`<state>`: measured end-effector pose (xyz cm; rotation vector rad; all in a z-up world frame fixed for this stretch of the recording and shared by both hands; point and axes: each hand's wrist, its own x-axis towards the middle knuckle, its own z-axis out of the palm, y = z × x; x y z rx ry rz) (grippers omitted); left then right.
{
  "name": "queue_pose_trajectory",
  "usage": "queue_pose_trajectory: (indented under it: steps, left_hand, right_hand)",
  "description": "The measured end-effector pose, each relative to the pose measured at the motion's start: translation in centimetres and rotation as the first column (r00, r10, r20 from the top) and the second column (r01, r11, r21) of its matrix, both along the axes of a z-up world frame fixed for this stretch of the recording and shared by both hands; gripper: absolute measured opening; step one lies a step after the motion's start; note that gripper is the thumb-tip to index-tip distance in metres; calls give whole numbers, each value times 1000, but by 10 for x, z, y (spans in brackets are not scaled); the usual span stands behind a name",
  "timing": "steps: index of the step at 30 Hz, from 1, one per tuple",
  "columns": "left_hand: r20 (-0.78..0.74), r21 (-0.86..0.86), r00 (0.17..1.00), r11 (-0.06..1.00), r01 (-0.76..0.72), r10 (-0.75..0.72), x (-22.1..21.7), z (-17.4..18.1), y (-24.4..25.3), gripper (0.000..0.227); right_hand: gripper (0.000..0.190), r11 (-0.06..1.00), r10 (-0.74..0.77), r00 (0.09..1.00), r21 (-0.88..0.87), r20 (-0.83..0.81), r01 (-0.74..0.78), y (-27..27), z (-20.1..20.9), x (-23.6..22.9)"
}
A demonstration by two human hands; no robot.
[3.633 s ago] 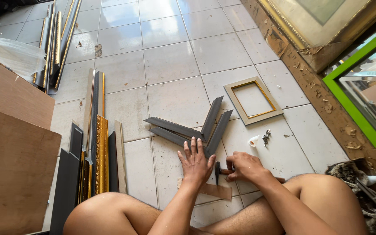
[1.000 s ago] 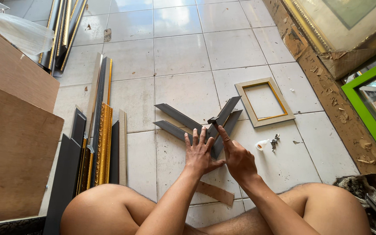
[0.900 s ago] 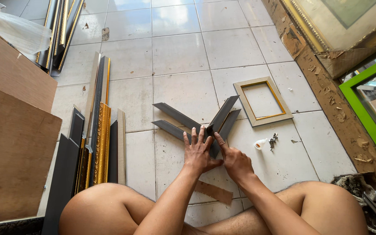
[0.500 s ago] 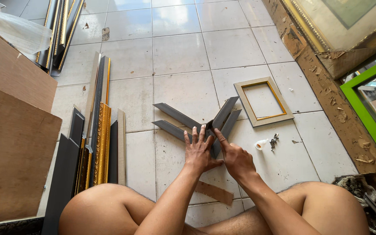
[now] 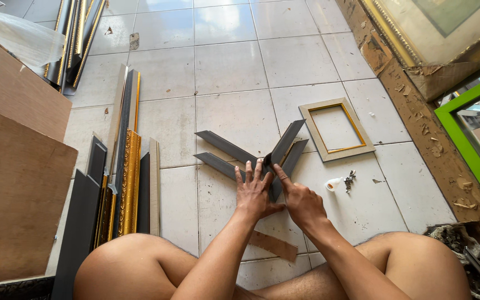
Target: The person assembles a picture frame by joining four mitered frame pieces on the floor. They apply glue to the corners, press the joints together, and use a hammer to tap the corners for alignment. The person completes the rectangular frame and sets it on the floor.
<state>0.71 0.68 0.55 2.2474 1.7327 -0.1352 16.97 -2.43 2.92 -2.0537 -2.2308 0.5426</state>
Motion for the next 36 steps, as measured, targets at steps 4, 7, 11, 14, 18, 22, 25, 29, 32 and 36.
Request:
queue_pose_trajectory:
  steps: [4, 7, 11, 14, 18, 22, 25, 29, 32, 36]
  left_hand:
    - [18, 8, 1000, 1000, -2, 2, 1, -4, -2, 103]
    - [7, 15, 1000, 1000, -2, 1, 0, -5, 1, 103]
    - [18, 19, 1000, 1000, -2, 2, 0, 0, 0, 104]
    - [16, 16, 1000, 1000, 1, -2, 2, 2, 1, 103]
    - [-17, -2, 1000, 1000, 1, -1, -7, 9, -4, 104]
    - [-36, -40, 998, 998, -56, 54, -26, -6, 5, 112]
    - [-28, -67, 995, 993, -99, 98, -40, -14, 6, 115]
    - [-12, -66, 990, 988, -139, 138, -54, -21, -2, 105]
    - [-60, -52, 993, 993, -103, 100, -62, -24, -8, 103]
    - [-99, 6, 995, 1000, -5, 6, -68, -21, -5, 58]
  right_hand:
    - [60, 998, -35, 997, -45, -74, 32, -5, 4, -1]
    - [60, 999, -9, 1000, -39, -25, 8, 1, -4, 2]
    - [60, 999, -38, 997, -40, -64, 35, 2, -4, 1]
    - [57, 997, -69, 993, -54, -100, 64, 1, 15, 7]
    - [46, 977, -183, 961, -149, -208, 154, 4, -9, 51]
    - [66, 949, -172, 975, -290, -143, 125, -11, 48, 66]
    - [66, 922, -78, 993, -386, -88, 39, -16, 34, 72]
    - [43, 933, 29, 984, -348, -175, -90, -23, 10, 60]
    - [37, 964, 61, 982, -245, -179, -105, -26, 13, 45]
    - [54, 975, 25, 960, -206, -278, -85, -23, -8, 29]
